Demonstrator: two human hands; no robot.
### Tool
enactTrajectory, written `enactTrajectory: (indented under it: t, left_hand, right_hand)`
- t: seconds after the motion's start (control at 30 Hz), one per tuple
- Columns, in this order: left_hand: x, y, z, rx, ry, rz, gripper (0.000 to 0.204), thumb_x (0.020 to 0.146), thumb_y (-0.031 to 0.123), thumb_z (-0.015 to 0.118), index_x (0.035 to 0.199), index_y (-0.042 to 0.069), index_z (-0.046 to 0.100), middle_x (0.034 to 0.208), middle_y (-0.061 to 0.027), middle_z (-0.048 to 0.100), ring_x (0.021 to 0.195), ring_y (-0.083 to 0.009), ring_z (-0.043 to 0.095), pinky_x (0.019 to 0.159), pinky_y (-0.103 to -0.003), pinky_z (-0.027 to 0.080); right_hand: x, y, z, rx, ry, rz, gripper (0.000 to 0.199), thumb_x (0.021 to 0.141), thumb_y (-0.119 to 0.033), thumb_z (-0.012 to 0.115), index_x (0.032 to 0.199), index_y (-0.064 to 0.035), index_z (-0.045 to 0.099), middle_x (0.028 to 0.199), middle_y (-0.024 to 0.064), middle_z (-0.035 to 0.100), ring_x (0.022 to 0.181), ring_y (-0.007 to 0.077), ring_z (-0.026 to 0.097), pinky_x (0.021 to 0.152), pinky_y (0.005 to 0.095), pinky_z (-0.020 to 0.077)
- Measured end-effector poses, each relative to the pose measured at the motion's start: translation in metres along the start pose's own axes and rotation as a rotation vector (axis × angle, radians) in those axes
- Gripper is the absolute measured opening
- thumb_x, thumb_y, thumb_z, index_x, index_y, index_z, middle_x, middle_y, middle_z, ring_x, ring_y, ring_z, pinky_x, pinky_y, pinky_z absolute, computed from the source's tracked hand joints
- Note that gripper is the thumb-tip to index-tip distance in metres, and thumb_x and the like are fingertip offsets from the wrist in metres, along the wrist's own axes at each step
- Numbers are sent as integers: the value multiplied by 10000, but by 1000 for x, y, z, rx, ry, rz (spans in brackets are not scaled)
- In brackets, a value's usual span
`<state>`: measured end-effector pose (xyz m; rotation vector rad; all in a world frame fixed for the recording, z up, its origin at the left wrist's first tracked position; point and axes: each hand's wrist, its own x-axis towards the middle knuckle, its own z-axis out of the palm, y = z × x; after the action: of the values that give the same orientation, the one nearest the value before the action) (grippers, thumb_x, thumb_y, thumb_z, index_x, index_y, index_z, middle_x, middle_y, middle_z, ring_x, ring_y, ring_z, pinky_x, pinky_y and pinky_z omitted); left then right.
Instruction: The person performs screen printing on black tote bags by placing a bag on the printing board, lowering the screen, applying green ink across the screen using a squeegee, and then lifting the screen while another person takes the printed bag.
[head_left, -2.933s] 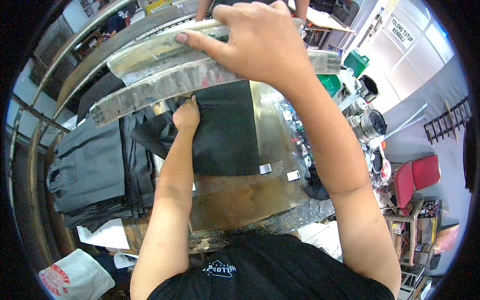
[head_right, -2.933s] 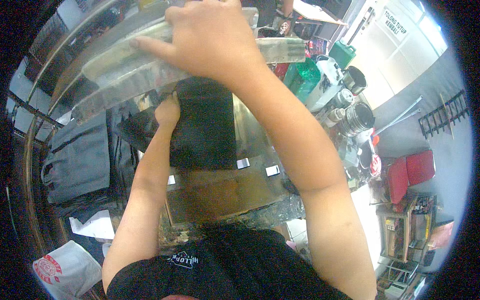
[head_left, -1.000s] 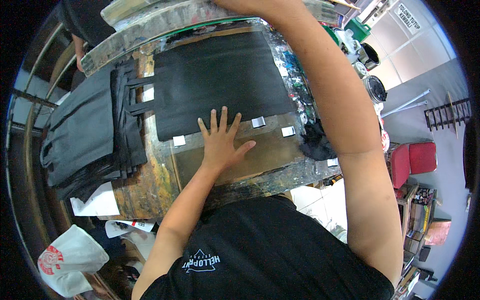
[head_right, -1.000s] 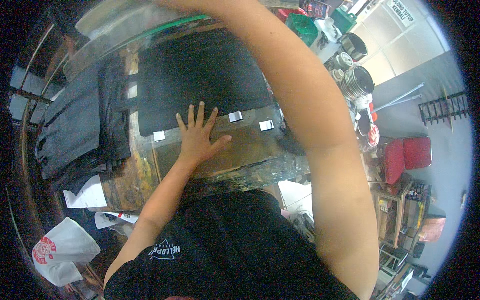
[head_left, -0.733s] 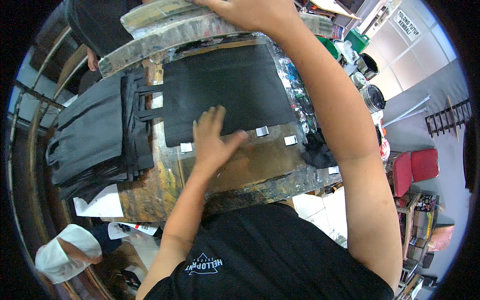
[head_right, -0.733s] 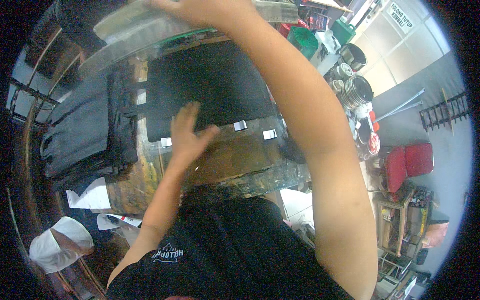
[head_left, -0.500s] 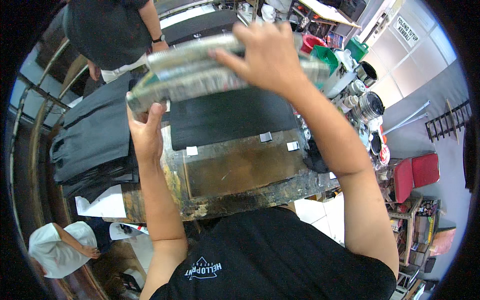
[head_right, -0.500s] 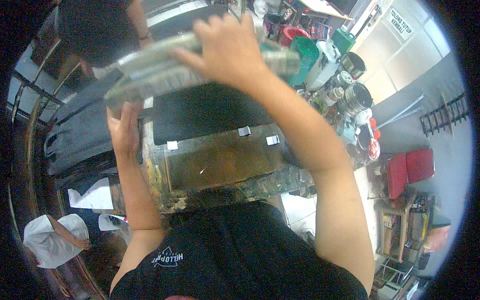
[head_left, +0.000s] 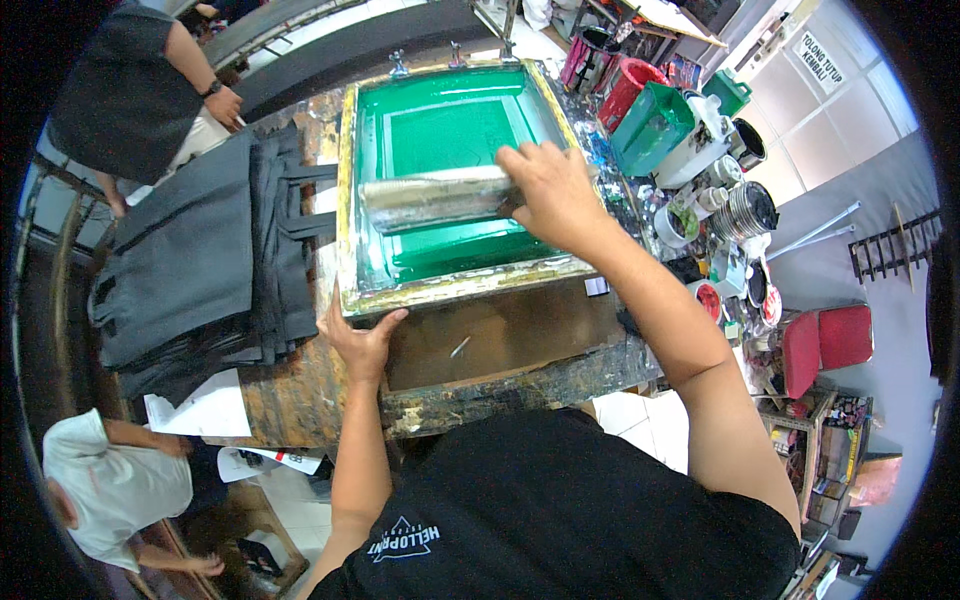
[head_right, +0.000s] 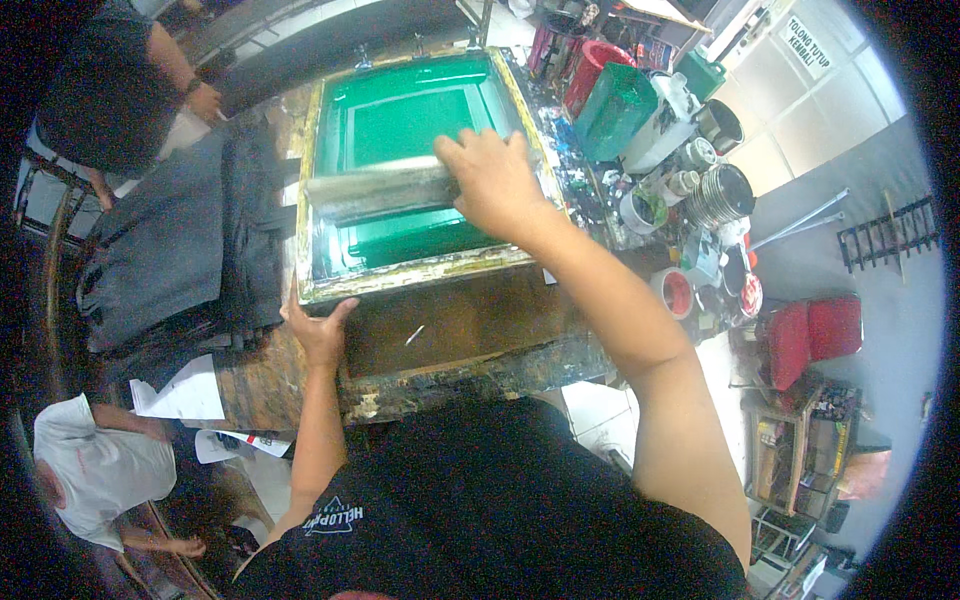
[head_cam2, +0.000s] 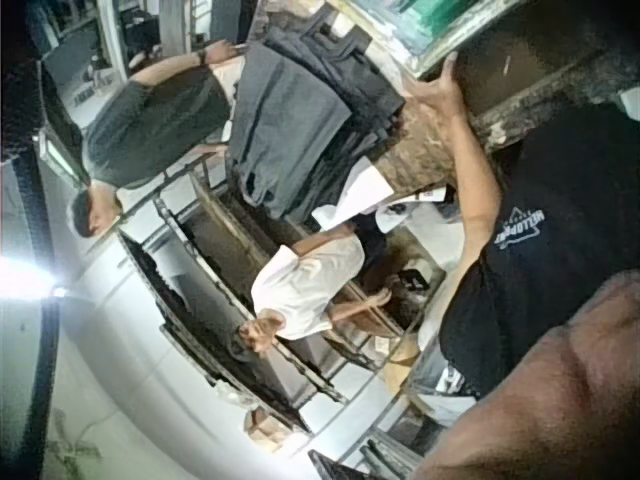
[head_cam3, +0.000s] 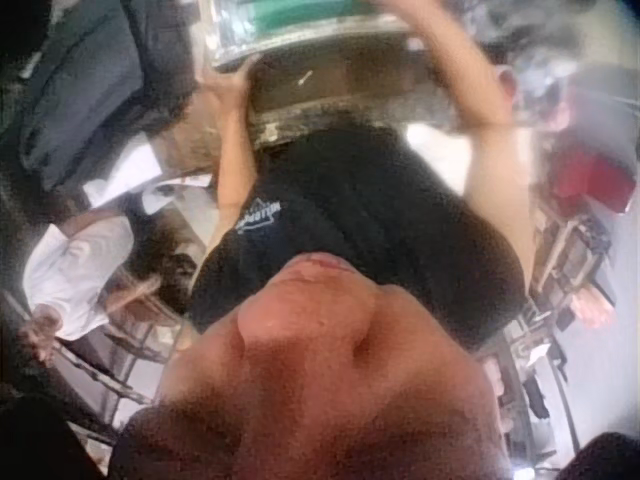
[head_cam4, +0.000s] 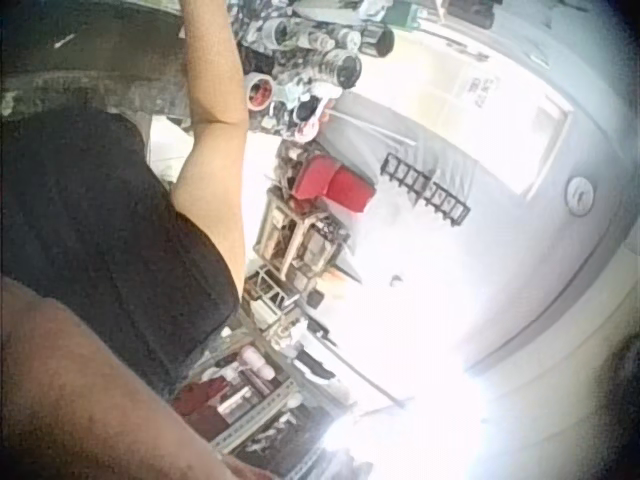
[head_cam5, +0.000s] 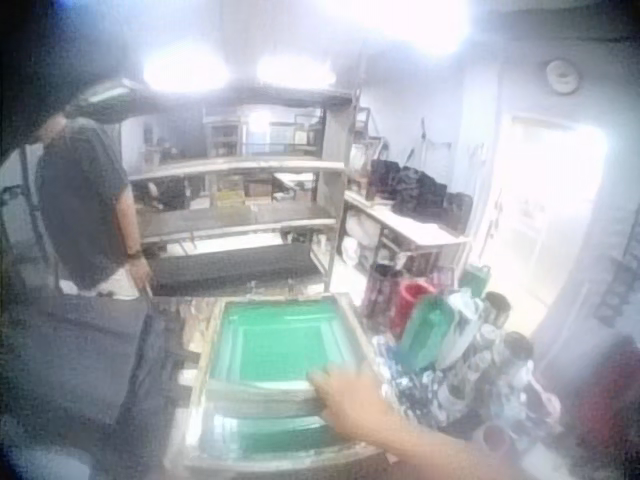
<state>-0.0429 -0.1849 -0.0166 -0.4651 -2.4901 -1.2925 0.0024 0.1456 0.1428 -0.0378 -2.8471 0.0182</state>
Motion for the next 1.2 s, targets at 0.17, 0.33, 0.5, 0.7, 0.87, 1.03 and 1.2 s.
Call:
enactTrajectory:
  t: [0.17, 0.33, 0.5, 0.7, 0.87, 1.03, 1.2]
  left_hand:
    - [-2, -8, 1, 33, -12, 23, 1074, 586, 473, 983, 1440, -6, 542, 1307, -193, 634, 1190, -363, 502, 1064, -476, 356]
    - [0, -8, 2, 27, -41, -5, 1115, 553, 419, 1001, 1455, -24, 519, 1342, -204, 618, 1231, -375, 501, 1073, -476, 356]
    - [-5, -15, 4, -21, 4, -23, 1112, 521, 371, 1020, 1430, -38, 529, 1342, -228, 605, 1236, -384, 516, 1067, -496, 386]
    - [-11, -15, 1, 5, -6, -85, 1166, 512, 397, 1026, 1463, -18, 495, 1373, -219, 542, 1260, -387, 464, 1088, -495, 354]
    - [-9, -17, 1, -57, -40, -93, 1211, 468, 421, 1025, 1456, -32, 491, 1361, -219, 543, 1231, -395, 473, 1059, -504, 376]
    - [-9, -21, -2, 62, 1, 5, 1172, 444, 503, 1005, 1399, -18, 568, 1243, -173, 584, 1154, -376, 498, 1001, -490, 391]
    - [0, -5, -10, 256, -18, 69, 1150, 420, 554, 987, 1391, 56, 624, 1095, -117, 516, 1062, -337, 472, 938, -471, 374]
  right_hand:
    - [-9, -8, -14, 7, -86, -5, 558, 727, -222, 843, 1201, -128, 563, 1043, 78, 619, 1044, 316, 601, 849, 495, 422]
    - [-35, -25, 0, 22, -70, -18, 526, 725, -215, 841, 1165, -136, 565, 1013, 73, 605, 1007, 304, 589, 838, 471, 390]
    - [-31, -25, 23, -67, 9, -29, 442, 741, -190, 824, 1117, -150, 595, 999, 65, 600, 1001, 280, 580, 875, 486, 375]
    - [49, 16, 74, -75, 133, -18, 441, 759, -206, 826, 1136, -159, 601, 1024, 56, 620, 1034, 276, 585, 881, 505, 372]
    - [143, 68, 123, -120, 203, 5, 474, 770, -209, 827, 1177, -172, 587, 1084, 56, 635, 1098, 275, 593, 877, 527, 384]
    - [211, 104, 145, -152, 177, 23, 410, 882, -101, 656, 1279, -186, 602, 1173, 72, 658, 1137, 283, 618, 972, 619, 378]
    - [243, 129, 123, -42, -73, 22, 640, 797, -249, 811, 1375, -174, 547, 1260, 80, 653, 1210, 316, 609, 1012, 689, 386]
